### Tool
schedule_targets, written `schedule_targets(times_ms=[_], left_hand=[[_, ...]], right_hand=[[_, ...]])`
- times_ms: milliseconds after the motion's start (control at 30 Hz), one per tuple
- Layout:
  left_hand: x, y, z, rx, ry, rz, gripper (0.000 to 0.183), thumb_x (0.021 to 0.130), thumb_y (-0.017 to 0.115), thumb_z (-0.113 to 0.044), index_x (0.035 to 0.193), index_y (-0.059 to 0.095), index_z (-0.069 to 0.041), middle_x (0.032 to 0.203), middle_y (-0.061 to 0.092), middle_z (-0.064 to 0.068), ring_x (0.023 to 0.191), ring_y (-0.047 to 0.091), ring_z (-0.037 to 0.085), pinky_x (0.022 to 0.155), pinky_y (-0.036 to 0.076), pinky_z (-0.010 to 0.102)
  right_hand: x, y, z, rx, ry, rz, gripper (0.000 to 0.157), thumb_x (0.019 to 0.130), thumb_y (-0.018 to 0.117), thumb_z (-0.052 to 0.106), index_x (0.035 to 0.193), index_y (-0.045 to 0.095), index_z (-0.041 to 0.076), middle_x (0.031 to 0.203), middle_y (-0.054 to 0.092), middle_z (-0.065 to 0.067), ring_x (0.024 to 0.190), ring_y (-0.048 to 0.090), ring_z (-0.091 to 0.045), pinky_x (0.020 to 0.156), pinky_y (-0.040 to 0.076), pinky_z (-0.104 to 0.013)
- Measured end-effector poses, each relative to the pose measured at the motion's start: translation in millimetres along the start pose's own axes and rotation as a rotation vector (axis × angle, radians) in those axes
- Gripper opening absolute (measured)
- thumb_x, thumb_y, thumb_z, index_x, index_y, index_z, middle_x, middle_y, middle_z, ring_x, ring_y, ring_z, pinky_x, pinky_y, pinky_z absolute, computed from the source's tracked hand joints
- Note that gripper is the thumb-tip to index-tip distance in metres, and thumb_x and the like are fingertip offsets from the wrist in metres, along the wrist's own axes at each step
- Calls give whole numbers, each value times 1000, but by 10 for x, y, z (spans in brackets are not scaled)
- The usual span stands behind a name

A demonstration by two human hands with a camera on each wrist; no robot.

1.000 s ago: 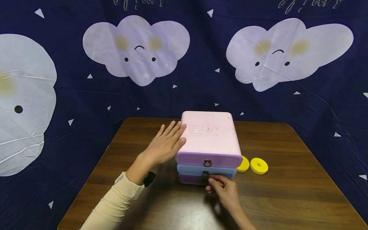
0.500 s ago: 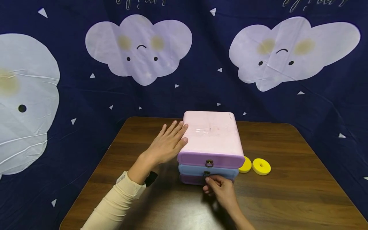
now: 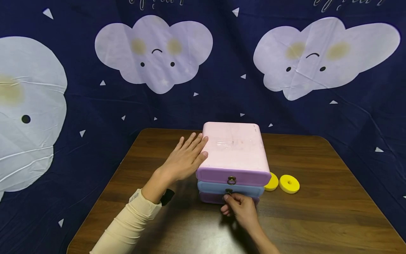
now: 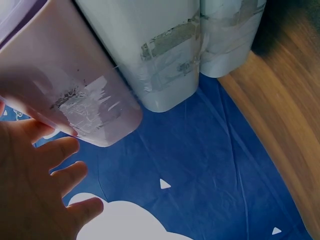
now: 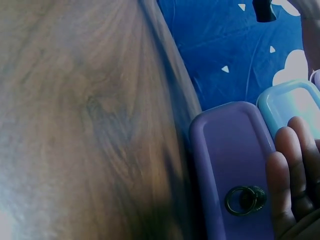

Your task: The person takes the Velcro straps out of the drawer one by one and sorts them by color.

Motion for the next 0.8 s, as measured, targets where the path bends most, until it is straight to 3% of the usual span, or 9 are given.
schedule_targets(times_ms=[467,800], left_hand=[[13,-3,-6,30,-4,-13,56,102,18,-49,152,14,-24,160,12,-1,149,1,19,120,3,51],[18,-15,-17,61,-2,-16,56,102,18,-50,152,14,-24,160,12,1,149,1,20,120,4,52]], right_hand=[[-39,-17,-20,16,5,-46,29,90,63,17,82,67,-11,61,69,-18,48,66,-16,50,56,-34],[-151,34,3,33,-17,-11,31,90,64,18,88,66,-13,61,69,-18,50,66,-15,53,57,-35]])
Point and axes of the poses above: each hand's wrist, its own x-axis towards the middle knuckle, its own y-axis out of the palm, z = x × y, the point moved 8 cm from there along x, towards the middle knuckle
